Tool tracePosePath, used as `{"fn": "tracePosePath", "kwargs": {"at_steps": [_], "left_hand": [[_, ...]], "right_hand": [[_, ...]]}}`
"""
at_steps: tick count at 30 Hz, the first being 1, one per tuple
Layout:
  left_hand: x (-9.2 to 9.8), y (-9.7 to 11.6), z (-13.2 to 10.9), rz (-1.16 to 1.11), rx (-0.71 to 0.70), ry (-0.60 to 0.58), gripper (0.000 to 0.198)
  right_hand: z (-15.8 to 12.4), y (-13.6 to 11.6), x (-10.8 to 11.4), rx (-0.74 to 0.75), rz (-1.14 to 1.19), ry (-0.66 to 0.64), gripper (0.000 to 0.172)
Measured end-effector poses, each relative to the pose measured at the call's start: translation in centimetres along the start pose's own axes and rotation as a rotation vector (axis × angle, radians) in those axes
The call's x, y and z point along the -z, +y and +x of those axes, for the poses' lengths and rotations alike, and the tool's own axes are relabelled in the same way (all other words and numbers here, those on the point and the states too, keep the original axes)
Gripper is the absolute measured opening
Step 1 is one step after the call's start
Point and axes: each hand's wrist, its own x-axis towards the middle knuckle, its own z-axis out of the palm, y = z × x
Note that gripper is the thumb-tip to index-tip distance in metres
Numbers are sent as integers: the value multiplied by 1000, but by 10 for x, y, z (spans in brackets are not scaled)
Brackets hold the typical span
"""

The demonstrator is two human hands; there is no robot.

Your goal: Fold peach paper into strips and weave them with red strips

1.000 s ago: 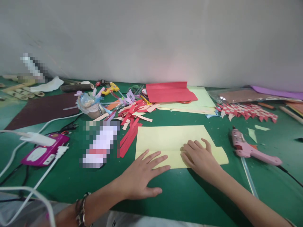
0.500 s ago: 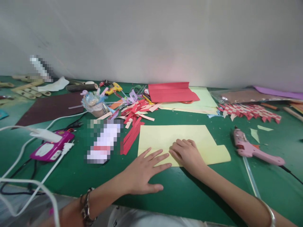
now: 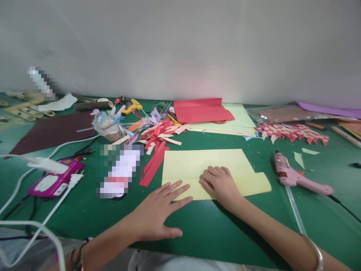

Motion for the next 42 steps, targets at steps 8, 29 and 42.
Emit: {"fn": "tracePosePath", "kwargs": {"at_steps": [8, 29, 42], "left_hand": [[-5, -4, -26, 39, 72, 15, 77], [-1, 35, 28, 56, 155, -55, 77], [-2, 32, 31, 50, 156, -82, 82]], "right_hand": [[-1, 0, -1, -3, 16, 22, 25], [-14, 25, 10, 43, 83, 0, 17], [-46, 82, 15, -84, 11, 0, 23]]}}
